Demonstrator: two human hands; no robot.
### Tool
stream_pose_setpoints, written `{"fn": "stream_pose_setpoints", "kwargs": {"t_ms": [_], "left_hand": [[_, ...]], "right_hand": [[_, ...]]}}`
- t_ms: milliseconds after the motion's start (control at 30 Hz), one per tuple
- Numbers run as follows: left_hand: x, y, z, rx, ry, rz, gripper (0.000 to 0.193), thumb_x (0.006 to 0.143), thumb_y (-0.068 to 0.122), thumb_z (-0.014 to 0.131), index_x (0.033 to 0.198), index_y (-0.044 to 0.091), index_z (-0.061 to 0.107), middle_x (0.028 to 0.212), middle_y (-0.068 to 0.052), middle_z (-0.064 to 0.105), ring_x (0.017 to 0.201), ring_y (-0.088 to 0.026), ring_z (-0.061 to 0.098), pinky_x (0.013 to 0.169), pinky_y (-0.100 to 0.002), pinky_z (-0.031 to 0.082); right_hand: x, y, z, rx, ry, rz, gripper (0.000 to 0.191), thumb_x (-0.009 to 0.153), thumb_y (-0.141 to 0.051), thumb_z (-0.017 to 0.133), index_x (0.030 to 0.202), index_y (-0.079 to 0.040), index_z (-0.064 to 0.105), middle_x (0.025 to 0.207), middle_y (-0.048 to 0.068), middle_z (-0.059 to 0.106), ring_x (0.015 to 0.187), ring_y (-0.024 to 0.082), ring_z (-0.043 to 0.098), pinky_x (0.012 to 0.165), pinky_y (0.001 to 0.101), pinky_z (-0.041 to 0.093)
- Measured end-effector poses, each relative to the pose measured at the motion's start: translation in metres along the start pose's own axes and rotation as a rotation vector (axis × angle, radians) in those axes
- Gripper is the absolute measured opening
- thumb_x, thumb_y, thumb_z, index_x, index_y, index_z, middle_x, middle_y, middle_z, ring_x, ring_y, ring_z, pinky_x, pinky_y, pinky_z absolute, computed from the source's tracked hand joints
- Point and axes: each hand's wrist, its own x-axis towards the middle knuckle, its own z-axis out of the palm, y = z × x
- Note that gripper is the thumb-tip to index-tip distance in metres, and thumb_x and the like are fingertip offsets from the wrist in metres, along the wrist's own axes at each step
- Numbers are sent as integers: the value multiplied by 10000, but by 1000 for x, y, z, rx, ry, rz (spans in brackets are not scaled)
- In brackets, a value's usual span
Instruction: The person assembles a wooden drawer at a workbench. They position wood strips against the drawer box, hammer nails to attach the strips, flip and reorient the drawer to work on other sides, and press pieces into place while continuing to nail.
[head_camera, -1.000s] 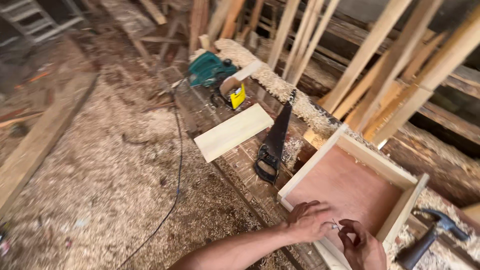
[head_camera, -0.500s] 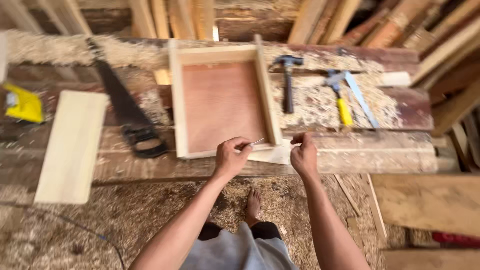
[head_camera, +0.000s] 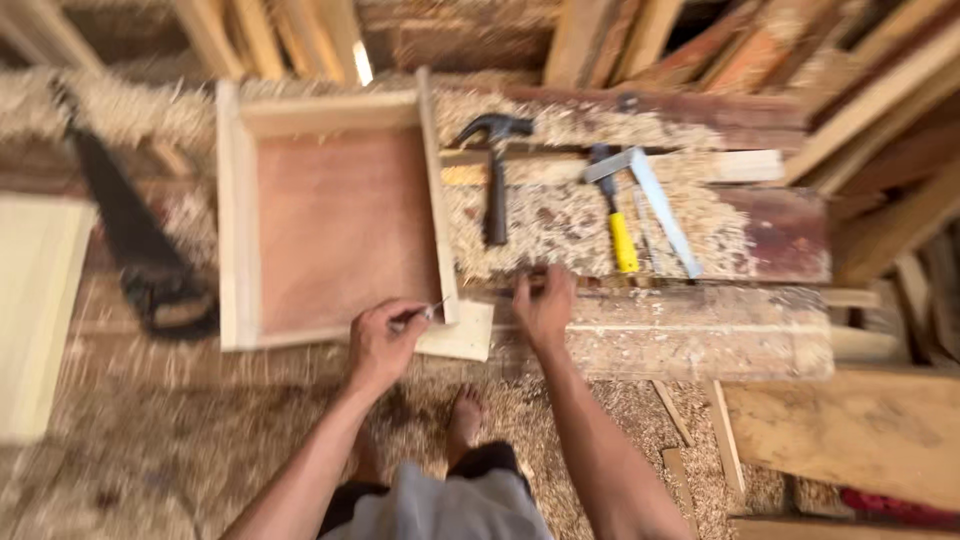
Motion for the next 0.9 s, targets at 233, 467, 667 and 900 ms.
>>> {"fn": "stream_pose_setpoints", "kwargs": {"t_ms": [233,467,667,900], "left_hand": [[-13,27,-3,-5,119,-62,165,858,141,759,1003,78,808,918,-61,785,789,-145,715,697,-283,557],[-20,49,-7,37,76,-82,166,839,112,763,998,113,808,937,-14,773,760,-126,695,637,-266,560],[-20,48,58,6,9,276,147,916,134,784,1040,55,779,977,-66,750,889,-187,722,778,-324,571],[-37,48,213,8,-292,143,159,884,187,749,1019,110,780,976,-31,732,964,-195,671,897,-384,539]], "right_hand": [[102,-38,40,169,-57,-96,577,887,-250,742,1243,148,524,977,284,600,851,427,622,746,535,514],[179,-81,27,356,-588,650,130,880,-100,626,934,16,653,698,96,620,512,160,520,423,355,423],[71,-82,-91,793,-257,541,165,793,28,580,897,-64,491,596,29,498,429,150,478,348,325,325],[-71,-22,-231,368,-1,569,127,857,-2,654,903,-39,541,659,38,554,528,115,520,440,290,403]]}}
